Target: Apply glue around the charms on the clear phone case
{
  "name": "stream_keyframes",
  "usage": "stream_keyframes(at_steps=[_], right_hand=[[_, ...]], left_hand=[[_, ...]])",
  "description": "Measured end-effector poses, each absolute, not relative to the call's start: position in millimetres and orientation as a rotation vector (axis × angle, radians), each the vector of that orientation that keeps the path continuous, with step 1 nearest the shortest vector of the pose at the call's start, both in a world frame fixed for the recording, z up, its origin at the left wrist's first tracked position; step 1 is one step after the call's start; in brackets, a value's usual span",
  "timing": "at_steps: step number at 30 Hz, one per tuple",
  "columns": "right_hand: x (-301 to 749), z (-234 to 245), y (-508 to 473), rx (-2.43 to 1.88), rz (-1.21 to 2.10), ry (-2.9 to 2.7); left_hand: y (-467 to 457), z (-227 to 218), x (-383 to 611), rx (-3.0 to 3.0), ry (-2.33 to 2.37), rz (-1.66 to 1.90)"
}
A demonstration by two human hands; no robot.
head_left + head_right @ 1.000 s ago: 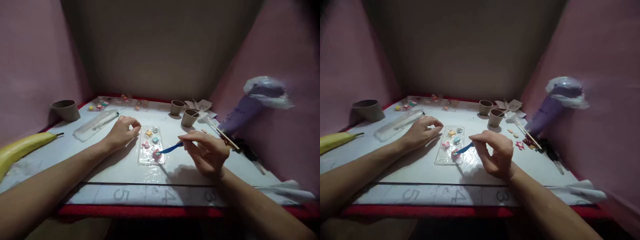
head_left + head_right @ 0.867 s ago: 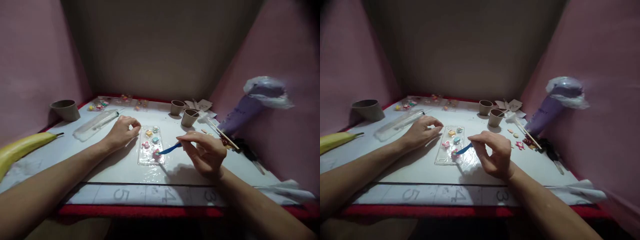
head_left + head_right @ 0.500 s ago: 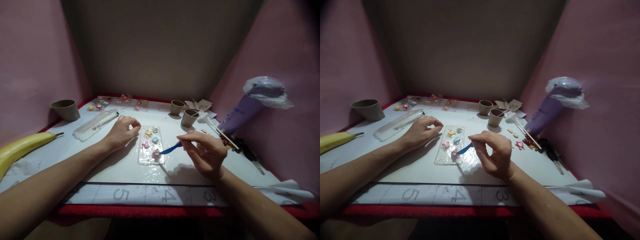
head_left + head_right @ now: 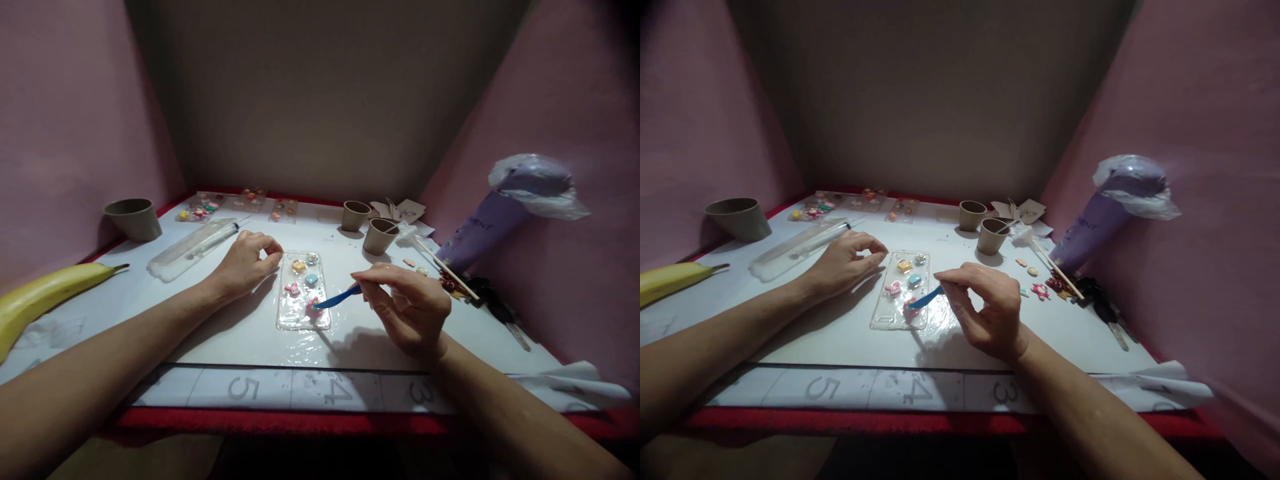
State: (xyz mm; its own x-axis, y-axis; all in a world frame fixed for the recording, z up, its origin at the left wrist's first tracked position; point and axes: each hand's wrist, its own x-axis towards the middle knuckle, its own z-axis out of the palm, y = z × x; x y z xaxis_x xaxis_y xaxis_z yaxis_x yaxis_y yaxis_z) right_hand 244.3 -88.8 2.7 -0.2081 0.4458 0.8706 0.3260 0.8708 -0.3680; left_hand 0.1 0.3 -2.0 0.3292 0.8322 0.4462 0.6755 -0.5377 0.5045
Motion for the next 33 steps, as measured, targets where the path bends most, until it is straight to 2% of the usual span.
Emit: stream_keyframes(at_steps=[18,33], right_hand=[[243.7,2.9,-88.4,-0.566,0.176,-1.792],[244.9,-3.3,-84.9,-0.743,0.26,-1.624]], left_hand=[[-1.5,-0.3,1.0,2.354,1.377,1.0],[1.6,-2.0,-2.0,2.27,1.4,1.074]])
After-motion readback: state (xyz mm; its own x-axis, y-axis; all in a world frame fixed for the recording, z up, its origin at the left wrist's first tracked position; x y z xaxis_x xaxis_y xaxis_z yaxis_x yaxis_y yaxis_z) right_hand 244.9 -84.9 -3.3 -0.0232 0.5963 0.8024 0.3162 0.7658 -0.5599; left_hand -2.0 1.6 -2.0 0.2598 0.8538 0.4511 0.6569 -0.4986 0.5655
